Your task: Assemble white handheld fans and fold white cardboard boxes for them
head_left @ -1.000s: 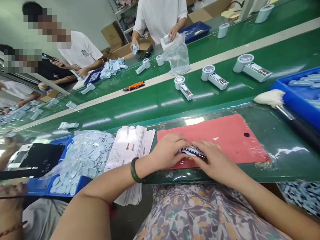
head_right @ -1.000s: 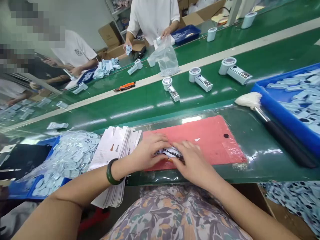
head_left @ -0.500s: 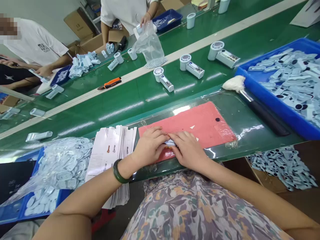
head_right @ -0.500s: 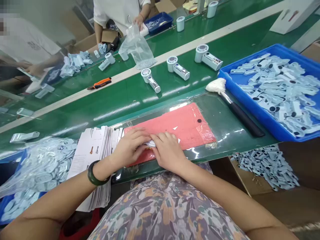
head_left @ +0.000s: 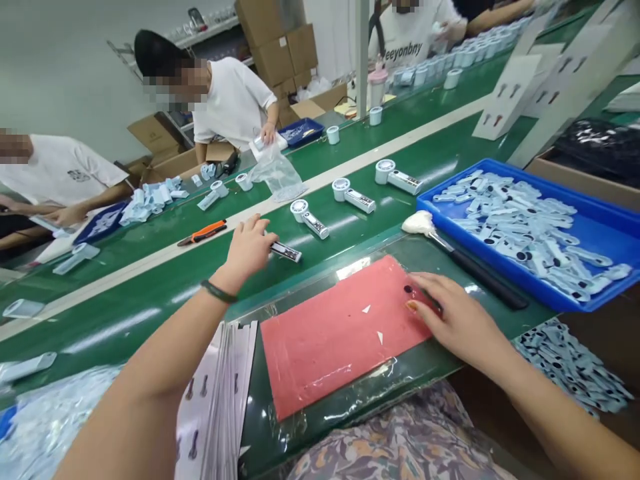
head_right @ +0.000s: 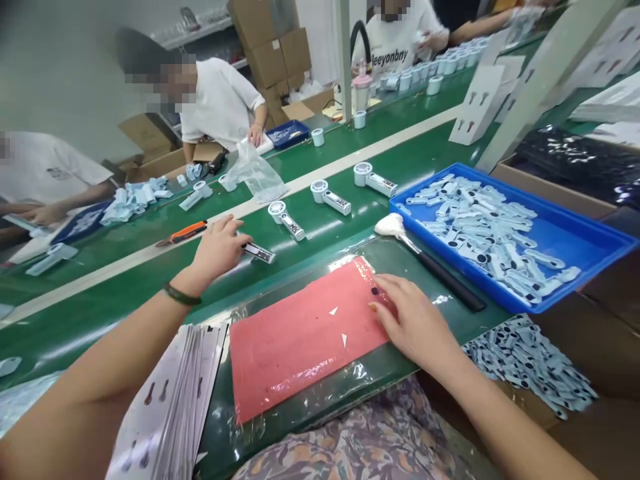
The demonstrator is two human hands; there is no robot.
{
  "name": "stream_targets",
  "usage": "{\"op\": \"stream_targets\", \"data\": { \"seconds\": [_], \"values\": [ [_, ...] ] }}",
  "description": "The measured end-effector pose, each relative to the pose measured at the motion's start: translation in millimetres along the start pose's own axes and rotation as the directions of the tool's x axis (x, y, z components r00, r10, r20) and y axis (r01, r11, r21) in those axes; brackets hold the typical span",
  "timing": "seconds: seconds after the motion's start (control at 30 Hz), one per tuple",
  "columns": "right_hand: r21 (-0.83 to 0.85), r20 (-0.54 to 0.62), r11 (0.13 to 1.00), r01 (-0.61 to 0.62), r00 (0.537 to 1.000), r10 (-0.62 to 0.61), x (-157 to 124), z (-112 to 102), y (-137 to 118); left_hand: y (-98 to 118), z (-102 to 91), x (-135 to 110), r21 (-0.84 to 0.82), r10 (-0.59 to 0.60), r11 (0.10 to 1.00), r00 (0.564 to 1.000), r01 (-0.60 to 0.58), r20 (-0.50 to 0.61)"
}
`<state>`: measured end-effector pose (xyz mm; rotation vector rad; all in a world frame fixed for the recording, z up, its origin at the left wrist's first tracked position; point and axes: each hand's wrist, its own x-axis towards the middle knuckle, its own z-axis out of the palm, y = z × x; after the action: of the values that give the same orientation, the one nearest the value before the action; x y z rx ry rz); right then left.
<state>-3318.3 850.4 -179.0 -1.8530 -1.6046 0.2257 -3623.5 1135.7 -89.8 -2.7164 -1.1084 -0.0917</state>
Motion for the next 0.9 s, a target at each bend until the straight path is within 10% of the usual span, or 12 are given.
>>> {"op": "stream_targets", "data": {
  "seconds": [0.13, 0.23, 0.37, 0.47, 0.6, 0.73, 0.9],
  "values": [
    [-0.029, -0.024, 0.998, -0.052, 0.998, 0.051, -3, -10, 11, -13, 22.8, 36, -0.047, -0.136, 0.989, 0.991, 0.137, 0.014],
    [0.044, 0.048, 0.999, 0.001, 0.999, -0.003, -4, 0, -4, -7, 29.3, 16, -0.063, -0.197, 0.978, 0.979, 0.200, 0.052],
    [0.283, 0.281, 0.958, 0.054, 0.950, -0.136, 12, 23, -43, -1, 7.1, -87, -0.150, -0.278, 0.946, 0.956, 0.289, 0.091],
    [0.436, 0.462, 0.894, 0.104, 0.827, -0.321, 38, 48, -89, 18, -17.8, -199, -0.231, -0.375, 0.886, 0.914, 0.403, 0.156],
    [0.427, 0.570, 0.864, 0.266, 0.662, -0.486, 78, 96, -170, 56, -20.6, -313, -0.129, -0.625, 0.740, 0.746, 0.660, 0.229],
    [0.284, 0.574, 0.849, 0.446, 0.630, -0.523, 94, 147, -237, 83, -2.2, -345, -0.177, -0.744, 0.612, 0.637, 0.771, 0.203],
    [0.228, 0.543, 0.834, 0.502, 0.645, -0.537, 82, 162, -257, 97, 3.9, -349, -0.327, -0.727, 0.627, 0.682, 0.707, 0.080]
  ]
}}
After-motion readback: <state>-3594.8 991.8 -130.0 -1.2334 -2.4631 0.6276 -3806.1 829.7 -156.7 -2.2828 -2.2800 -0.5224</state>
